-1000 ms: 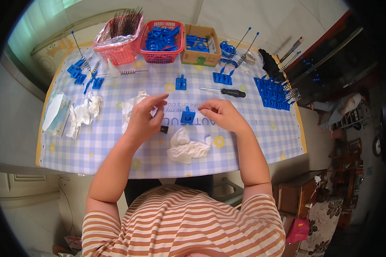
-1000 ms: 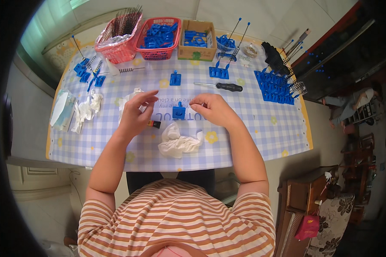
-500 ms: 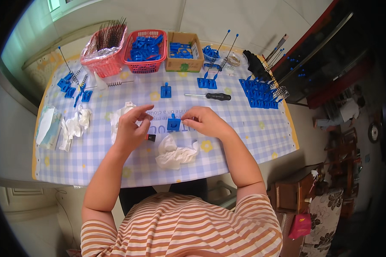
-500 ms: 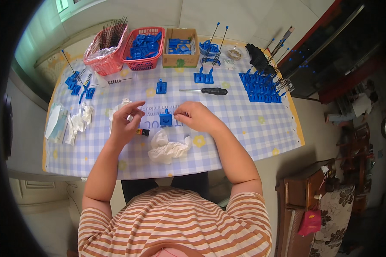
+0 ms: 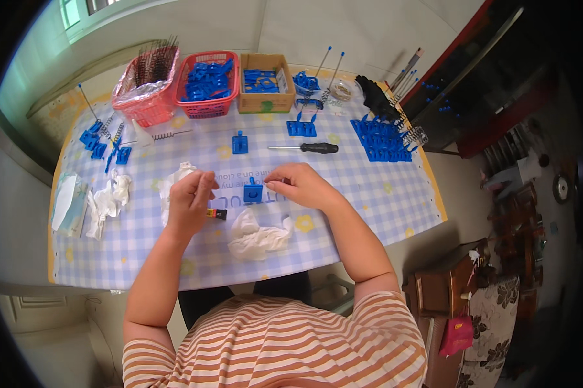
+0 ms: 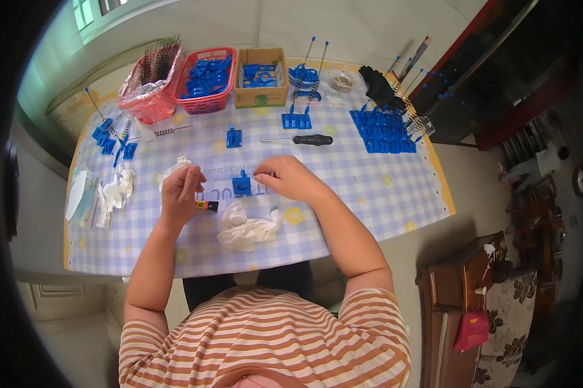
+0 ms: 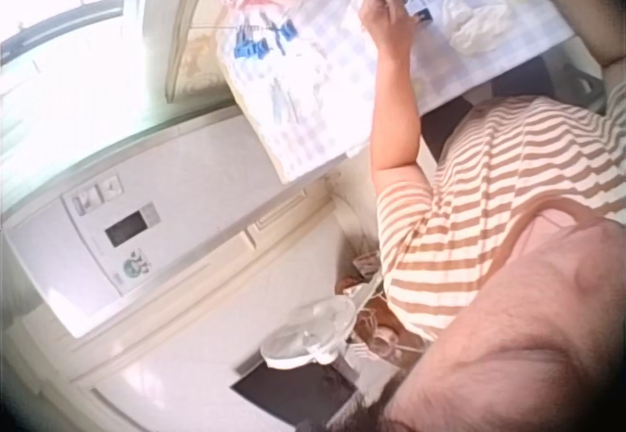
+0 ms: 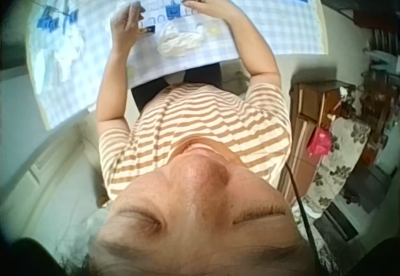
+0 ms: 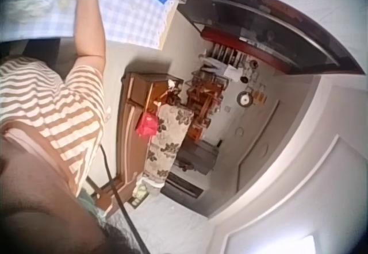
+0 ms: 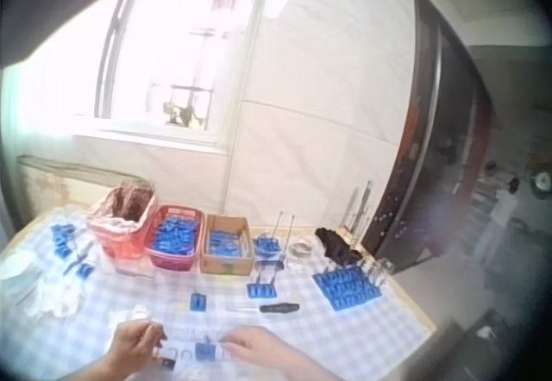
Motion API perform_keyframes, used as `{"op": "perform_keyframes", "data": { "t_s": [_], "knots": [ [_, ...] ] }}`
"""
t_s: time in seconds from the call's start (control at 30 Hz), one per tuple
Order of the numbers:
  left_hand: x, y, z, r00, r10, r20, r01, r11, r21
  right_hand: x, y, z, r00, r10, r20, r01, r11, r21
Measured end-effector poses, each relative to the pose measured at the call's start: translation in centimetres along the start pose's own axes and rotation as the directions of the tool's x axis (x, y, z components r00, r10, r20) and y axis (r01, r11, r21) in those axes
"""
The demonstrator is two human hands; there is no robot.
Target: The person assembles plastic components with metal terminals and spring wires by hand, using pliers and a screwdriver to manipulate the parts.
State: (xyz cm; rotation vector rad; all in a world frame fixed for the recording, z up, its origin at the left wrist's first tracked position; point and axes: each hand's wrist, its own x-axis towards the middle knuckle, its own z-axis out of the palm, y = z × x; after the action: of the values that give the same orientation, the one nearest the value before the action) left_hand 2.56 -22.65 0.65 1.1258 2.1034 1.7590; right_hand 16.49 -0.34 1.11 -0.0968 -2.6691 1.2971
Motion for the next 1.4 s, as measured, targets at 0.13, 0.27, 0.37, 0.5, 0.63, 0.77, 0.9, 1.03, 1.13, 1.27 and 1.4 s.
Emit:
{"op": "perform_keyframes", "data": {
  "t_s": [0.13, 0.27, 0.37, 0.5, 0.63, 0.77, 0.9, 1.03, 1.13, 1.27, 1.4],
  "knots": [
    [0.2, -0.4, 0.0, 0.997, 0.053, -0.048, -0.052, 0.999, 0.005, 0.3, -0.2, 0.1, 0.999, 0.023, -0.022, -0.024, 0.999, -0.025],
    [0.3, -0.4, 0.1, 0.993, 0.074, -0.09, -0.071, 0.997, 0.034, 0.3, -0.5, 0.0, 0.995, 0.042, -0.087, -0.042, 0.999, 0.001],
    [0.3, -0.8, 0.2, 0.988, 0.08, -0.134, -0.084, 0.996, -0.026, 0.2, -0.3, 0.1, 0.994, 0.045, -0.095, -0.046, 0.999, -0.003],
    [0.4, -0.1, 0.2, 0.981, 0.083, -0.174, -0.09, 0.995, -0.036, 0.2, -0.3, 0.0, 0.994, 0.053, -0.097, -0.054, 0.999, -0.005],
    [0.5, -0.4, -0.5, 0.968, 0.216, -0.126, -0.207, 0.975, 0.079, 0.3, -0.2, 0.1, 0.993, 0.018, -0.118, -0.022, 0.999, -0.038],
    [0.5, -0.5, -0.9, 0.978, 0.191, -0.082, -0.194, 0.981, -0.022, 0.6, 0.0, 0.2, 0.993, -0.015, -0.12, 0.008, 0.998, -0.06],
    [0.5, 0.4, -0.9, 0.98, 0.193, -0.053, -0.197, 0.978, -0.072, 0.4, 0.0, 0.3, 0.99, -0.002, -0.144, -0.002, 1.0, -0.028],
    [0.6, 0.2, -0.7, 0.977, 0.177, -0.118, -0.19, 0.975, -0.112, 0.5, 0.4, 0.3, 0.989, -0.03, -0.148, 0.023, 0.998, -0.051],
    [0.6, -0.3, -0.6, 0.975, 0.156, -0.159, -0.181, 0.97, -0.163, 0.5, 0.5, 0.3, 0.989, -0.011, -0.146, 0.003, 0.999, -0.051],
    [0.4, -1.0, -0.8, 0.977, 0.174, -0.125, -0.183, 0.981, -0.069, 0.5, 0.4, 0.2, 0.988, -0.048, -0.149, 0.035, 0.996, -0.084],
    [0.3, 0.5, -0.2, 0.967, 0.174, -0.189, -0.183, 0.983, -0.032, 0.5, 0.3, 0.1, 0.989, -0.067, -0.134, 0.051, 0.991, -0.121]
  ]
}}
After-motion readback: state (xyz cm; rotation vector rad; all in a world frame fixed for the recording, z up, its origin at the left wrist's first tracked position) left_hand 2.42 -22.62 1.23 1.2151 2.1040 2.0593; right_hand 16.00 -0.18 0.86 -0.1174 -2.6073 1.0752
